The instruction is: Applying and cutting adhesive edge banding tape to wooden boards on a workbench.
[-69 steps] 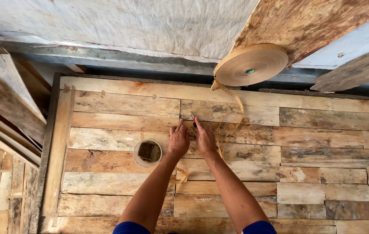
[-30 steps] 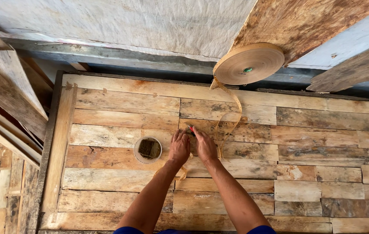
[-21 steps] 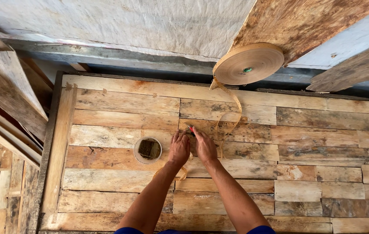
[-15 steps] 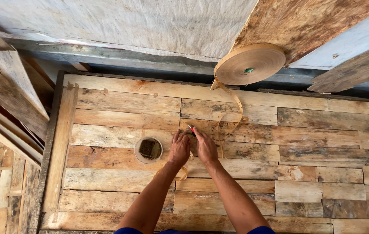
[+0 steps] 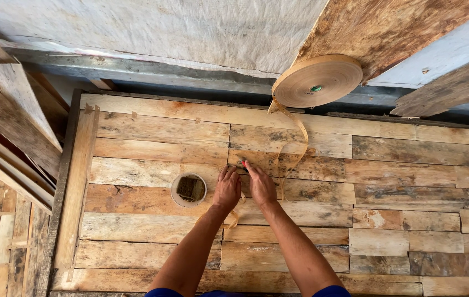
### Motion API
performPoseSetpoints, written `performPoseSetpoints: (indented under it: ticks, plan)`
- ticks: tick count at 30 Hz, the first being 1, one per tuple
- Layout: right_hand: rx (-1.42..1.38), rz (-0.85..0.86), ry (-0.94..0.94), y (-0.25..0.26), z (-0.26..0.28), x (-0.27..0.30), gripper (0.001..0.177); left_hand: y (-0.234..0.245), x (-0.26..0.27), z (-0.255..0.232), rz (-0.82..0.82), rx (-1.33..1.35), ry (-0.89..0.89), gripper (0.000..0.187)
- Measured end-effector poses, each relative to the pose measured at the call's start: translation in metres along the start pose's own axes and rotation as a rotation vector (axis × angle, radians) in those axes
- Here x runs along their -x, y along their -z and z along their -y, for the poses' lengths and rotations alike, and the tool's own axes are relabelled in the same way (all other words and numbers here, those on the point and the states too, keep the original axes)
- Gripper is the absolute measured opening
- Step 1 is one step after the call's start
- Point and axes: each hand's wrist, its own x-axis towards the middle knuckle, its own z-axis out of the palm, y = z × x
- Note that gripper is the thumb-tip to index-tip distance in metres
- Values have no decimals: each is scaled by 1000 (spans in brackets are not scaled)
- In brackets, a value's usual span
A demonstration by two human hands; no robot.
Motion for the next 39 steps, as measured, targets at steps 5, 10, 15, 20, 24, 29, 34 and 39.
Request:
performPoseSetpoints:
  ticks: [5,10,15,20,24,29,34,39]
  plan:
    - [17,0,5,3,2,1,56,-12,-1,10,-28,-38,-36,22]
    - [35,-8,14,-5,-4,2,54,-4,0,3,-52,-4,-30,20]
    - [-138,-135,29,0,1,8,42,-11,-2,10,-98,10,-40,20]
    - [-204,-181,-76,-14,-17,6,19,-11,7,9,-222,118,-51,27]
    - [-374,-182,-309,-31,-41,-1,18,22,20,-20,-176,299,226,23]
    - [-403,-93,-444,-33,-54,-2,22,17,34,-15,-215,512,314,22]
    - [-367,-82,-426,-52,-73,14,23,11,54,-10,-197,729,321,23]
    - [-307,-193,-354,-51,-80,37,26,6,75,-4,-182,873,283,27]
